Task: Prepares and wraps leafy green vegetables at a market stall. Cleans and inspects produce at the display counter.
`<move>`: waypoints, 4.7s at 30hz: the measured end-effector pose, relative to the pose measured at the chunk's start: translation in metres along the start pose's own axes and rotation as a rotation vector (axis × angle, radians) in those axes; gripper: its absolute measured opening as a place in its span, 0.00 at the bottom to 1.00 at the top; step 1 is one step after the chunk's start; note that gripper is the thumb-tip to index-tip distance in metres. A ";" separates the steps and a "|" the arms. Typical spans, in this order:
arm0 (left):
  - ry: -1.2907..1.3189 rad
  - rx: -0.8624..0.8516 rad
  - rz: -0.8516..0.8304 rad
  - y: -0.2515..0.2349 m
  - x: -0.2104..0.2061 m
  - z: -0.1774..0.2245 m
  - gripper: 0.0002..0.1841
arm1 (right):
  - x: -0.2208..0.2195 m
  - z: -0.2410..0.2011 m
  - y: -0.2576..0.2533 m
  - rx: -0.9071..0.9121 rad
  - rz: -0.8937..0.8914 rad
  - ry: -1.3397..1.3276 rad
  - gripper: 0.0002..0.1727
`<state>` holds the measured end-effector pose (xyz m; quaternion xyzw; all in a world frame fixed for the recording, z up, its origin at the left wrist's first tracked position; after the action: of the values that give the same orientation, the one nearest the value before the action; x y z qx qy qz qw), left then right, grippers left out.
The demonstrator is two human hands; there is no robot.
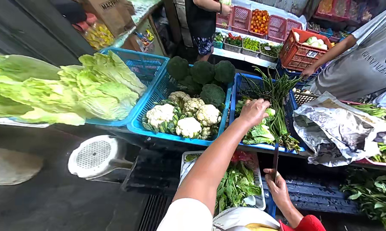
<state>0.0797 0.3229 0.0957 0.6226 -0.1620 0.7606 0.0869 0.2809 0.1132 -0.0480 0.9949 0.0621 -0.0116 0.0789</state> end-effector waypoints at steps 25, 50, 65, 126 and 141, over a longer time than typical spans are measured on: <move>0.244 0.939 -0.941 0.298 -0.300 -0.024 0.41 | -0.032 0.034 -0.027 -0.341 -0.694 0.628 0.20; 0.982 0.589 -0.203 0.312 -0.117 -0.024 0.32 | -0.095 -0.019 -0.034 -0.107 -0.525 0.278 0.24; 0.636 0.442 -0.046 0.297 -0.084 -0.002 0.24 | -0.091 -0.040 -0.006 -0.001 -0.464 0.394 0.42; 0.146 0.165 0.607 0.139 0.066 -0.007 0.26 | -0.032 0.063 -0.002 -0.545 -0.782 0.665 0.35; 0.720 0.129 0.349 0.088 0.036 -0.045 0.19 | 0.007 0.083 -0.009 -0.535 -0.901 0.801 0.28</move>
<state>0.0014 0.2548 0.1113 0.2839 -0.1764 0.9420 -0.0316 0.2857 0.1102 -0.1321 0.7450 0.4978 0.3434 0.2817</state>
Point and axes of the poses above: each hand's wrist, its own y-axis away from the middle knuckle, its own x-axis out of the back of the hand, z = x × y, the point moved 3 cm from there along -y, towards the middle knuckle, and after that the axes turned 14 degrees about -y, right-handed, at the moved point
